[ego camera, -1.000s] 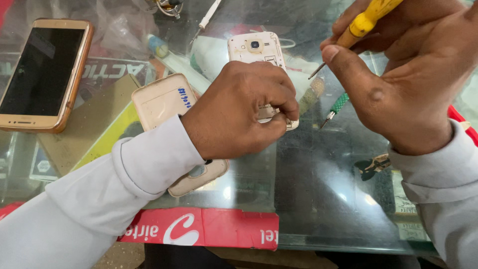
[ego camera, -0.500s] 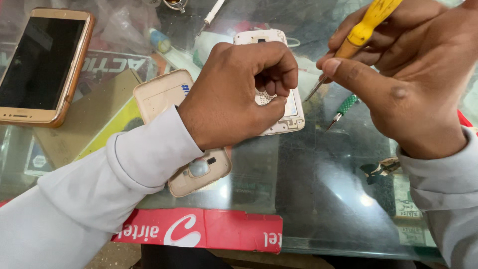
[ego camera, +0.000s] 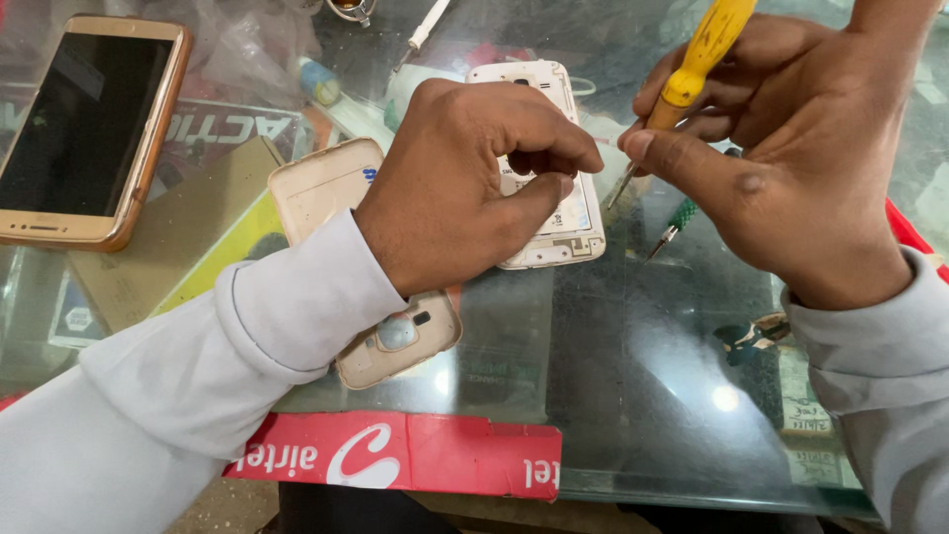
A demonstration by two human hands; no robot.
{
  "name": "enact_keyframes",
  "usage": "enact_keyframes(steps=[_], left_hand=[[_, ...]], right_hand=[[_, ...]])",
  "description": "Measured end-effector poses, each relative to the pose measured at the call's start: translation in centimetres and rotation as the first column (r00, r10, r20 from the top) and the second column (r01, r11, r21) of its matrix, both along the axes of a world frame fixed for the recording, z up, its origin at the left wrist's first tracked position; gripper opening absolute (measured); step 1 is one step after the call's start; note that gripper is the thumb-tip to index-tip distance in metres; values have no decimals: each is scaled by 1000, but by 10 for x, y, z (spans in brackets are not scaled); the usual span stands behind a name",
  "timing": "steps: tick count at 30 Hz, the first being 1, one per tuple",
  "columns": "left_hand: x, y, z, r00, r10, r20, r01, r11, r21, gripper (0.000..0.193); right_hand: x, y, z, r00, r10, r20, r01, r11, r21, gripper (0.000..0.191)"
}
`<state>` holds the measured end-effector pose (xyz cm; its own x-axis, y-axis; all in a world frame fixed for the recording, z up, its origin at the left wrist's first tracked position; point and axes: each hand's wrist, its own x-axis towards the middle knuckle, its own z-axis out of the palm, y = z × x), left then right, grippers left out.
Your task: The person uses a yellow-handled screwdriver to tighten screws on the back of a white Samsung smartphone. They then place the back cover onto the phone and press it into place, completing the assembly.
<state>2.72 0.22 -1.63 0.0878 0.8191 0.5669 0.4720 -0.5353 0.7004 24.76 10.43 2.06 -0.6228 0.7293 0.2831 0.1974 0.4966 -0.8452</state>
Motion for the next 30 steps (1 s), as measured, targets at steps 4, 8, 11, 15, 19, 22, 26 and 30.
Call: enact_keyframes(steps=[4, 8, 11, 15, 19, 22, 26, 30], left_hand=[[0, 0, 2, 1000, -1, -12, 1, 1000, 0, 14], [0, 2, 1, 999, -8, -32, 8, 1000, -6, 8], [0, 2, 0, 998, -25, -59, 26, 1000, 17, 8], [0, 3, 0, 997, -73, 15, 73, 997, -32, 8], [2, 0, 3, 999, -47, 26, 47, 999, 24, 13], [5, -6, 7, 994, -65, 93, 62, 998, 33, 16], [8, -8, 12, 949, -136, 283, 146, 989, -18, 27], [8, -5, 13, 881, -89, 465, 187, 968, -169, 48]], right_hand=[[10, 7, -10, 965, 243, 95, -258, 835, 487, 84], [17, 12, -16, 969, 231, 83, -243, 856, 455, 77], [17, 13, -17, 970, 238, 39, -234, 886, 401, 74], [13, 13, -14, 990, 128, -52, -122, 988, 95, 56], [7, 5, -5, 990, 103, -101, -101, 995, 19, 43], [1, -3, 5, 976, 206, -70, -194, 970, 146, 49], [-8, -18, 12, 980, 181, 83, -196, 952, 234, 25], [-11, -18, 22, 966, 206, 156, -250, 898, 361, 16]])
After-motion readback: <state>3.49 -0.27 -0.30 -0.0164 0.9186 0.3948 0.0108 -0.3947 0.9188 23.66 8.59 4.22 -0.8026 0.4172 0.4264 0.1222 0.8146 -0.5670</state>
